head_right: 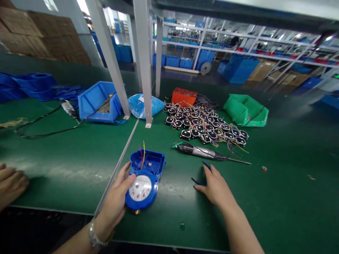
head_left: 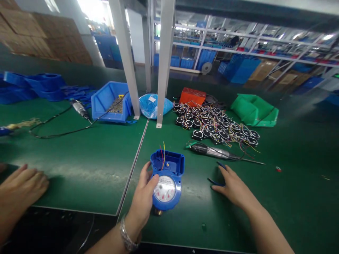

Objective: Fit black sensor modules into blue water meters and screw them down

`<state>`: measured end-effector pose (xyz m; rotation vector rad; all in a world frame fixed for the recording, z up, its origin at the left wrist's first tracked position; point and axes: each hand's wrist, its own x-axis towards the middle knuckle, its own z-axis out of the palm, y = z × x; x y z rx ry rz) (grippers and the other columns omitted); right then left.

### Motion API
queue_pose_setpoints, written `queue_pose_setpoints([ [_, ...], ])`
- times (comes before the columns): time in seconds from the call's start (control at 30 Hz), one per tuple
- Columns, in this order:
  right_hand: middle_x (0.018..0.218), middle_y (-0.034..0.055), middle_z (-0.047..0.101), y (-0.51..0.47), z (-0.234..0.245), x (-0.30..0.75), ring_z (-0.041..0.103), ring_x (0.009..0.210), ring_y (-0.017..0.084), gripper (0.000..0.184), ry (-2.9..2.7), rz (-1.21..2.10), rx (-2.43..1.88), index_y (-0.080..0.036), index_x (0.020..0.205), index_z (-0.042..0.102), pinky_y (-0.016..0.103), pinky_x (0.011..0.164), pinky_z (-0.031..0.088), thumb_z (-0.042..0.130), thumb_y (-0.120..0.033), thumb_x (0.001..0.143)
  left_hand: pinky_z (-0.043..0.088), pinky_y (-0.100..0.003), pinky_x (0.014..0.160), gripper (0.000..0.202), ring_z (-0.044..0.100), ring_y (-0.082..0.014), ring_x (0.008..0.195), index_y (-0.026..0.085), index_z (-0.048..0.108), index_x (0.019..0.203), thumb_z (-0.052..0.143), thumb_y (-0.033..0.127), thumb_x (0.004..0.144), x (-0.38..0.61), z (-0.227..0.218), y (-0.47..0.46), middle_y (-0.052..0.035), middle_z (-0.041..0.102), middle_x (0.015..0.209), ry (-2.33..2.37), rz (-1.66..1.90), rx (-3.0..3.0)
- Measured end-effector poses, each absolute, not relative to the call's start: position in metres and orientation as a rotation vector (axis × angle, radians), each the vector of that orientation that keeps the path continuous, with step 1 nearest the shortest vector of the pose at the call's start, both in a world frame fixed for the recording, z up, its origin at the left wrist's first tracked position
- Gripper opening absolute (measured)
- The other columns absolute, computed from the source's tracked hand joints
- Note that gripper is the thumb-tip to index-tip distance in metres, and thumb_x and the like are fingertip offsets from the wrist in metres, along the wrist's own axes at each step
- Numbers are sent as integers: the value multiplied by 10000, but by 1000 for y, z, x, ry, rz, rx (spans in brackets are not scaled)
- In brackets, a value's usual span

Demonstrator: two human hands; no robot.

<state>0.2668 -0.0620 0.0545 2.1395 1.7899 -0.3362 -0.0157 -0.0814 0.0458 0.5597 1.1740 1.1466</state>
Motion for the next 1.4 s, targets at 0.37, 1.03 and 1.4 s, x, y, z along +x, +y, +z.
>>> queue_pose_setpoints([
  [0.37, 1343, 138, 271, -47, 51, 262, 338, 1205, 284, 795, 1789, -246, 2146, -100, 1381, 298, 383, 1021, 354, 632, -457, 755, 321, -448, 1029, 611, 384, -270, 1231, 178, 385, 1256, 591, 414, 732, -26, 39, -71, -145, 369, 1344, 1416, 1122, 1219],
  [1.03, 1157, 41, 474, -63, 120, 257, 527, 1027, 198, 569, 2567, -1628, 2738, -247, 1206, 473, 328, 907, 496, 692, -362, 694, 368, -427, 974, 245, 482, -225, 1124, 212, 676, 949, 621, 320, 736, -33, 70, 11, -89, 543, 1180, 902, 743, 1907],
  [1.4, 1164, 65, 458, -37, 106, 158, 461, 1115, 167, 440, 2901, -2708, 1758, -247, 1194, 490, 330, 970, 442, 649, -169, 792, 396, -413, 918, 147, 507, -255, 1080, 150, 685, 701, 676, 297, 698, -35, 51, 11, -121, 604, 1070, 603, 906, 1591],
])
